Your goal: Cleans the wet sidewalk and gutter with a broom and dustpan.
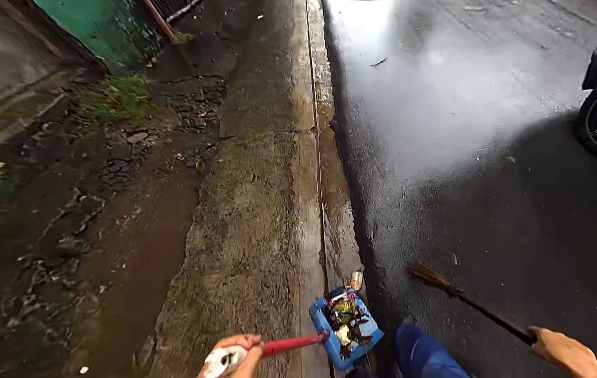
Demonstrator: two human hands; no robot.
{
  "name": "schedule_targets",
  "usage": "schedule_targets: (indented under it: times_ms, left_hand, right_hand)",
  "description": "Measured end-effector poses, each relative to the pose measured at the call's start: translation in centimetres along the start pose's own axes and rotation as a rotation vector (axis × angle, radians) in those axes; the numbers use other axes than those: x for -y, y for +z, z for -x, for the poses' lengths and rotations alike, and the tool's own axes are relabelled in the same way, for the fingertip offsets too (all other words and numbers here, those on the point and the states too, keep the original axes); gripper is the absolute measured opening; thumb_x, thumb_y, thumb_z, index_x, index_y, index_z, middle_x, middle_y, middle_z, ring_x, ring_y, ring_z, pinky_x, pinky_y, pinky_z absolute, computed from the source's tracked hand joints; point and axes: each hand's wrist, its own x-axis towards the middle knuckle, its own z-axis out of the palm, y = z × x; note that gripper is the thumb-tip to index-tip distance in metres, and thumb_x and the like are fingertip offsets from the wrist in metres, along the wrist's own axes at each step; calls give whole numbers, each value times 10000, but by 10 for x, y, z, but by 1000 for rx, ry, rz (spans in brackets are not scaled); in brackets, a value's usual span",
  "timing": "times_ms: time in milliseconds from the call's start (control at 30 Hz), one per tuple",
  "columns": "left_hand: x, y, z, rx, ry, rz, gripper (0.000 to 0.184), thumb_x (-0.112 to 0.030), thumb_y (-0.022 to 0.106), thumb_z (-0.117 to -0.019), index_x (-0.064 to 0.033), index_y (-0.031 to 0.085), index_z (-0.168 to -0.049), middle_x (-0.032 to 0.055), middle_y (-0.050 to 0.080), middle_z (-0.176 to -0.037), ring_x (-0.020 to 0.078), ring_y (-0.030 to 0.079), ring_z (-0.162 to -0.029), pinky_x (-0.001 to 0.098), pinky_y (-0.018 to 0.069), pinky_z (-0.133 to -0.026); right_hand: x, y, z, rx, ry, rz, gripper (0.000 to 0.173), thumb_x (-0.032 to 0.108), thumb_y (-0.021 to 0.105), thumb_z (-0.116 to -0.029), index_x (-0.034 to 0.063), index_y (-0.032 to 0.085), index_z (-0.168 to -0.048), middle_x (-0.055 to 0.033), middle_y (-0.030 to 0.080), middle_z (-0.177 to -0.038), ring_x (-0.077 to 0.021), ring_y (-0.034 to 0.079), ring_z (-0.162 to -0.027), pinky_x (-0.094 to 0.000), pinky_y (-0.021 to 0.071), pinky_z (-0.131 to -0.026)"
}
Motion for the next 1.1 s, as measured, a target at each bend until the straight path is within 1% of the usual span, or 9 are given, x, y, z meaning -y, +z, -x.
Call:
schedule_targets:
  times_ms: [133,233,367,500,633,733,900,1000,1100]
  left_hand:
    - [23,-1,38,-120,-100,-70,216,49,626,-737,-78,545,-891,-97,649,-834,-5,665,-773,204,588,-683]
    - [49,0,63,-149,-140,-68,191,49,635,-755,-68,557,-885,-69,666,-856,13,678,-787,210,592,-674]
    - [56,19,87,-248,-159,-53,207,56,622,-750,-69,545,-896,-65,661,-863,19,678,-795,217,592,-683]
    - [46,49,93,-333,-215,-72,237,61,619,-781,-51,538,-974,-51,666,-880,14,676,-782,204,579,-628]
    - [40,111,97,-146,-121,-51,196,49,648,-813,-3,568,-984,-25,650,-914,16,659,-838,210,583,-737]
    - [36,152,93,-43,-108,-39,175,72,663,-814,-5,598,-957,-12,650,-893,17,656,-838,214,577,-773]
    - [31,165,80,-77,-95,-5,209,80,664,-807,-22,586,-972,-34,651,-905,14,657,-867,208,576,-790]
    - [39,169,81,-107,-61,29,228,82,659,-794,-31,578,-975,-54,657,-922,9,667,-905,209,580,-830]
    - [48,177,80,-118,-24,54,238,93,664,-777,-62,564,-929,-73,657,-920,14,673,-922,224,588,-861]
  right_hand:
    - [-30,57,-16,126,74,138,457,327,561,-1037,119,565,-1444,-285,656,-1304,-496,623,-1225,-684,483,-971]
    - [-57,60,-9,96,9,53,508,337,594,-1042,235,520,-1534,-274,660,-1317,-516,618,-1212,-718,455,-983]
    - [-67,44,3,42,-17,80,513,344,587,-1046,347,492,-1551,-244,690,-1289,-508,647,-1169,-723,467,-955]
    - [-24,74,-23,51,-6,121,545,283,537,-1052,314,437,-1587,-235,673,-1317,-461,658,-1179,-666,501,-948]
    - [2,125,-56,258,-154,280,633,176,545,-1013,254,370,-1617,-264,633,-1357,-470,637,-1209,-646,510,-953]
    - [-25,99,-58,277,-202,241,632,251,565,-1021,315,369,-1619,-242,648,-1358,-467,634,-1222,-662,493,-978]
    - [-69,37,-50,74,-90,136,573,279,551,-1047,357,409,-1596,-212,676,-1330,-456,661,-1170,-667,493,-952]
    - [-47,52,-70,63,-20,172,619,181,514,-1038,337,366,-1619,-201,648,-1367,-427,666,-1170,-621,520,-942]
    - [-22,88,-93,211,-100,239,668,106,529,-999,287,367,-1621,-233,630,-1381,-447,645,-1201,-637,517,-946]
